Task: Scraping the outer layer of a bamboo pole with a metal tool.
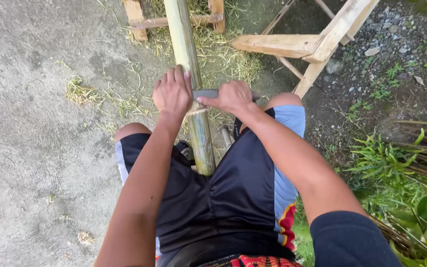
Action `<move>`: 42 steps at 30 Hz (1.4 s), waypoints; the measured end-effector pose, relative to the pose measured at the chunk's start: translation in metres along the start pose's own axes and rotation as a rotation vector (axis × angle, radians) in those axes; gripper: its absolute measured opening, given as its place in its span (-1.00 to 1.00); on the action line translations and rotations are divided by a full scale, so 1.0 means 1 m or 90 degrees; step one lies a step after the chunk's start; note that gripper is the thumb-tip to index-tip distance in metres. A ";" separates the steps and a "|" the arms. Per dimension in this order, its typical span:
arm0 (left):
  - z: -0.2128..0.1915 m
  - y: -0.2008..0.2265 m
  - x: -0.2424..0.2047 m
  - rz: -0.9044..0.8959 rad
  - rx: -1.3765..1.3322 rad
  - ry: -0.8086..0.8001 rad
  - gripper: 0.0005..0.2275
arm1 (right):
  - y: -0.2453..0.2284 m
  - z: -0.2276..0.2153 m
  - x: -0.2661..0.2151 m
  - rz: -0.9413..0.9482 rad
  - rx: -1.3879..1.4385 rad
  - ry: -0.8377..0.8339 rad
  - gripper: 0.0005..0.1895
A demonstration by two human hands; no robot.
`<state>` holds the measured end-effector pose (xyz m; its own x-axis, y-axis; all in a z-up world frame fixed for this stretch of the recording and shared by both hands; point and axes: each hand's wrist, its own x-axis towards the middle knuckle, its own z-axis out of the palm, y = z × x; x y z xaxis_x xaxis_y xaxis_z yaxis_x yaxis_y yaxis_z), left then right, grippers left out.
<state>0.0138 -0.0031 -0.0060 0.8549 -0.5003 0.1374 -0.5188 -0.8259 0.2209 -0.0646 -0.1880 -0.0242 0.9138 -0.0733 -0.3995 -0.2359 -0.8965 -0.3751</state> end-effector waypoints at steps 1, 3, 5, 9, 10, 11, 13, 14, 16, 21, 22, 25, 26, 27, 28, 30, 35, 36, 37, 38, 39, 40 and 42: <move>0.002 -0.002 0.009 -0.032 -0.011 -0.055 -0.66 | -0.003 -0.010 0.008 -0.001 -0.001 0.006 0.12; 0.002 -0.005 0.017 -0.068 -0.020 -0.116 -0.66 | -0.005 -0.020 0.017 -0.003 0.001 0.006 0.13; -0.001 -0.006 0.019 -0.019 0.032 -0.037 -0.70 | -0.006 -0.020 0.022 0.005 0.012 -0.016 0.13; 0.004 -0.006 0.026 -0.030 0.021 -0.044 -0.70 | 0.004 -0.008 0.028 -0.016 -0.001 0.042 0.14; 0.007 -0.007 0.021 -0.017 0.026 -0.021 -0.70 | 0.003 -0.004 0.023 -0.012 0.004 0.045 0.13; 0.008 -0.008 0.021 -0.003 0.032 0.008 -0.69 | 0.002 -0.004 0.022 -0.010 0.008 0.052 0.13; 0.008 -0.008 0.019 0.006 0.024 0.027 -0.70 | 0.004 0.001 0.024 -0.016 0.019 0.056 0.13; 0.007 -0.008 0.019 0.016 0.015 0.047 -0.71 | 0.005 0.002 0.024 -0.022 0.028 0.061 0.12; 0.009 -0.008 0.026 0.002 0.021 0.005 -0.70 | 0.011 0.006 0.035 -0.027 0.033 0.076 0.12; 0.026 -0.022 0.059 -0.010 0.078 0.018 -0.67 | 0.010 0.006 0.051 0.009 0.038 0.052 0.12; 0.024 -0.020 0.046 -0.008 0.103 -0.030 -0.64 | 0.006 0.013 0.037 0.021 0.013 0.042 0.11; 0.016 -0.020 0.076 -0.024 0.118 -0.111 -0.57 | 0.015 -0.004 0.069 0.003 -0.045 0.119 0.09; 0.016 -0.021 0.082 -0.061 0.100 -0.191 -0.54 | 0.019 -0.006 0.084 -0.021 -0.071 0.155 0.08; 0.023 -0.023 0.073 -0.064 0.099 -0.213 -0.54 | 0.016 -0.004 0.073 -0.015 -0.064 0.135 0.08; 0.031 -0.026 0.064 -0.029 0.112 -0.128 -0.54 | 0.013 -0.002 0.063 -0.009 -0.044 0.092 0.07; 0.030 -0.027 0.058 -0.007 0.127 -0.042 -0.54 | 0.006 -0.009 0.060 -0.013 -0.026 0.045 0.05; 0.026 -0.031 0.104 -0.056 0.056 -0.081 -0.57 | 0.009 -0.035 0.105 0.023 -0.030 0.022 0.02; 0.027 -0.033 0.104 -0.058 0.058 -0.091 -0.57 | 0.006 -0.036 0.102 0.024 -0.025 0.012 0.02; 0.029 -0.036 0.108 -0.026 0.066 -0.035 -0.60 | 0.005 -0.040 0.102 0.012 -0.018 0.020 0.02; 0.029 -0.038 0.112 0.007 0.074 0.021 -0.62 | 0.003 -0.045 0.102 0.000 -0.012 0.028 0.01; 0.029 -0.039 0.115 0.007 0.074 0.024 -0.62 | 0.004 -0.047 0.105 -0.001 -0.013 0.030 0.01; 0.030 -0.041 0.117 0.027 0.078 0.074 -0.62 | 0.004 -0.047 0.108 -0.005 -0.013 0.049 0.01; 0.026 -0.041 0.130 0.047 0.084 0.121 -0.62 | 0.007 -0.050 0.119 -0.009 -0.011 0.065 0.00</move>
<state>0.1457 -0.0414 -0.0227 0.7925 -0.5123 0.3309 -0.5639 -0.8222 0.0777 0.0591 -0.2246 -0.0330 0.9463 -0.1042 -0.3059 -0.2176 -0.9054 -0.3647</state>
